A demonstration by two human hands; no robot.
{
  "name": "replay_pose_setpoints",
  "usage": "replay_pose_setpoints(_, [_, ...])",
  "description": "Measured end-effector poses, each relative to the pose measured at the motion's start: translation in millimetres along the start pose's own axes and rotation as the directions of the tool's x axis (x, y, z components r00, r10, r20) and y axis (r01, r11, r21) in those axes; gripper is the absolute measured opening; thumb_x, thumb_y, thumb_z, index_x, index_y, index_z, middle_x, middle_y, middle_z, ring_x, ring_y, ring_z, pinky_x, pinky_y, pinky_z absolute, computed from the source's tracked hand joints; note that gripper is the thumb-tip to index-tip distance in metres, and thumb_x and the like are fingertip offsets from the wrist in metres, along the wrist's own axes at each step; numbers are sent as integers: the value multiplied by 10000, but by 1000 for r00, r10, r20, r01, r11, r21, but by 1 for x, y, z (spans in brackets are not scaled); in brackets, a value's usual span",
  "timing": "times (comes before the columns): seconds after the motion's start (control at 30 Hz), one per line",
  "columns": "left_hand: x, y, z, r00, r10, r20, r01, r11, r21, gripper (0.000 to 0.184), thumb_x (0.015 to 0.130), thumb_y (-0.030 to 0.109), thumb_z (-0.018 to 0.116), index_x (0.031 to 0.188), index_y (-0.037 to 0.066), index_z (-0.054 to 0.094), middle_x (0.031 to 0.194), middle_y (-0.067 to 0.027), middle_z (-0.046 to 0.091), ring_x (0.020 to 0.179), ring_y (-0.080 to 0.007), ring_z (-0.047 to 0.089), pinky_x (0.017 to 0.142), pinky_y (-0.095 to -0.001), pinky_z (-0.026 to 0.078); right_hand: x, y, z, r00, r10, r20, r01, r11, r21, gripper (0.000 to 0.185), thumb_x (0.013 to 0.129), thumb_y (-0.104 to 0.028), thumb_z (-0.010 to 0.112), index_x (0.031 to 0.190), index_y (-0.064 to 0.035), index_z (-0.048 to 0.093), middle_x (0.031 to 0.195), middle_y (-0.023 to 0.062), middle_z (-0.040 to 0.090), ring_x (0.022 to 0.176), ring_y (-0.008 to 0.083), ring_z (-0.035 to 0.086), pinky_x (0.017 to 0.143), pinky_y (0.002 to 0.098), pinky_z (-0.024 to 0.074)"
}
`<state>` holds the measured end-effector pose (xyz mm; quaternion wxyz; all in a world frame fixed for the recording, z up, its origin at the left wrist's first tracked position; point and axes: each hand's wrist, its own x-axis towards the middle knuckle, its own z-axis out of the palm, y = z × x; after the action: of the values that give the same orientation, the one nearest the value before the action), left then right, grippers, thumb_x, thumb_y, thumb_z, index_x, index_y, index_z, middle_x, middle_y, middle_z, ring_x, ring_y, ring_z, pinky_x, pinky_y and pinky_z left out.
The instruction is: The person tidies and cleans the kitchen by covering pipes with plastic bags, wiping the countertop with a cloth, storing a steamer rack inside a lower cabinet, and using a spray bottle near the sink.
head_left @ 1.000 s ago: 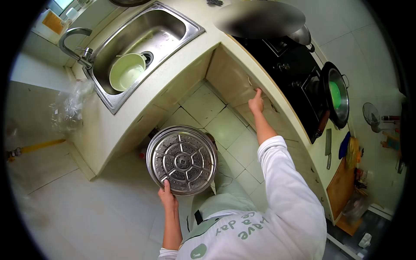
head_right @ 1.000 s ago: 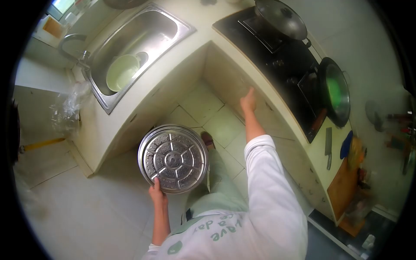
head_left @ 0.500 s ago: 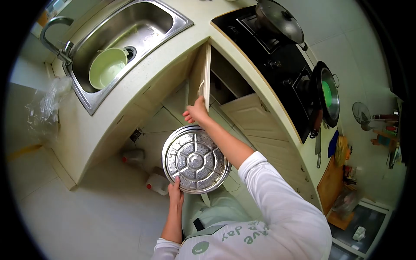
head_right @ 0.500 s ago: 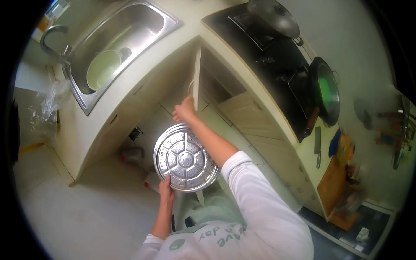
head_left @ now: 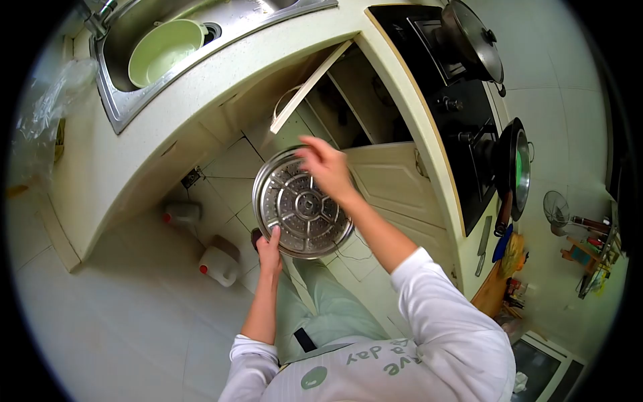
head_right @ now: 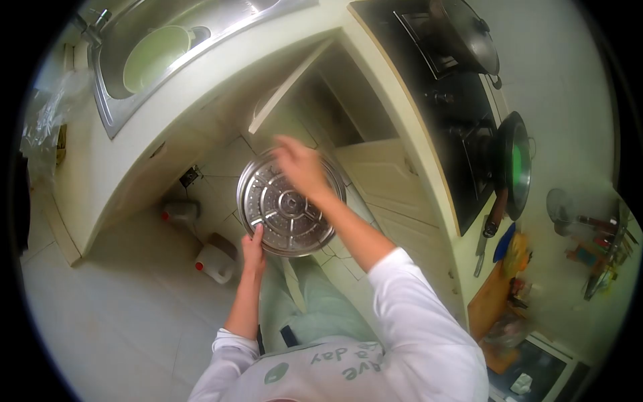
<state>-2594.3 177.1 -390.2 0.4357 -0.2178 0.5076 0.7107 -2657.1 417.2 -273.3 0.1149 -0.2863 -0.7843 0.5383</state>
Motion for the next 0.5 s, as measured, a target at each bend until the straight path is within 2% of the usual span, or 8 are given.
replay_pose_setpoints(0.03, [4,-1,1,1000,-4,-3,4,1000,-8,248,926,159,607,1107,-10,619,1063,-38,641,923,-119,580,849,-288,457,-15,23,-28,993,-32,-110,15,989,-149,315,856,-84,562,1162,-27,604,832,126,700,724,193,671,682,326,524])
replay_pose_setpoints(0.07, [11,0,-4,1000,24,-4,-24,999,-27,245,928,157,605,1106,-10,620,1064,-37,640,927,-118,578,851,-286,455,-29,40,-53,980,112,-167,-138,979,-153,341,853,-89,561,1191,-47,582,849,128,698,759,225,676,699,331,520])
replay_pose_setpoints(0.13, [24,1,-15,999,49,-8,-49,997,-52,242,929,155,603,1105,-9,621,1065,-37,639,932,-116,575,853,-284,453,-59,86,-104,942,119,-313,-240,892,-383,501,848,-92,544,1330,-17,427,898,140,685,805,270,668,719,367,512])
replay_pose_setpoints(0.17, [22,4,-13,999,46,-25,-47,997,-67,240,928,155,602,1104,-8,621,1063,-40,641,927,-118,578,848,-284,456,-72,102,-138,934,110,-339,-295,771,-564,672,815,-78,550,1425,-37,272,932,115,676,676,195,644,627,316,513])
replay_pose_setpoints(0.23, [26,1,-20,998,27,-50,-32,995,-95,237,928,156,602,1101,-5,620,1058,-45,644,918,-123,585,838,-285,462,-87,122,-176,904,76,-421,-369,636,-677,744,792,-99,557,1448,-50,211,872,136,673,635,260,648,599,366,511])
replay_pose_setpoints(0.27, [29,1,-23,999,17,-40,-22,993,-115,234,927,162,604,1093,-1,620,1041,-55,652,892,-130,599,820,-289,476,-91,132,-190,901,77,-427,-376,629,-680,744,792,-99,557,1448,-50,211,872,136,673,635,260,648,599,366,511])
replay_pose_setpoints(0.33, [35,-5,-26,999,11,-49,-17,991,-131,236,926,167,605,1090,-1,620,1034,-59,654,884,-131,603,816,-290,480,-86,156,-215,813,273,-514,-576,501,-646,759,785,-108,549,1453,-62,193,780,140,664,604,308,640,583,406,506])
replay_pose_setpoints(0.5, [46,-18,-39,997,13,-80,-24,989,-146,253,924,181,610,1096,-4,615,1041,-68,656,889,-138,612,816,-297,488,-100,177,-220,847,189,-497,-523,465,-714,607,810,-76,524,1370,-65,291,695,184,617,585,365,612,563,460,473])
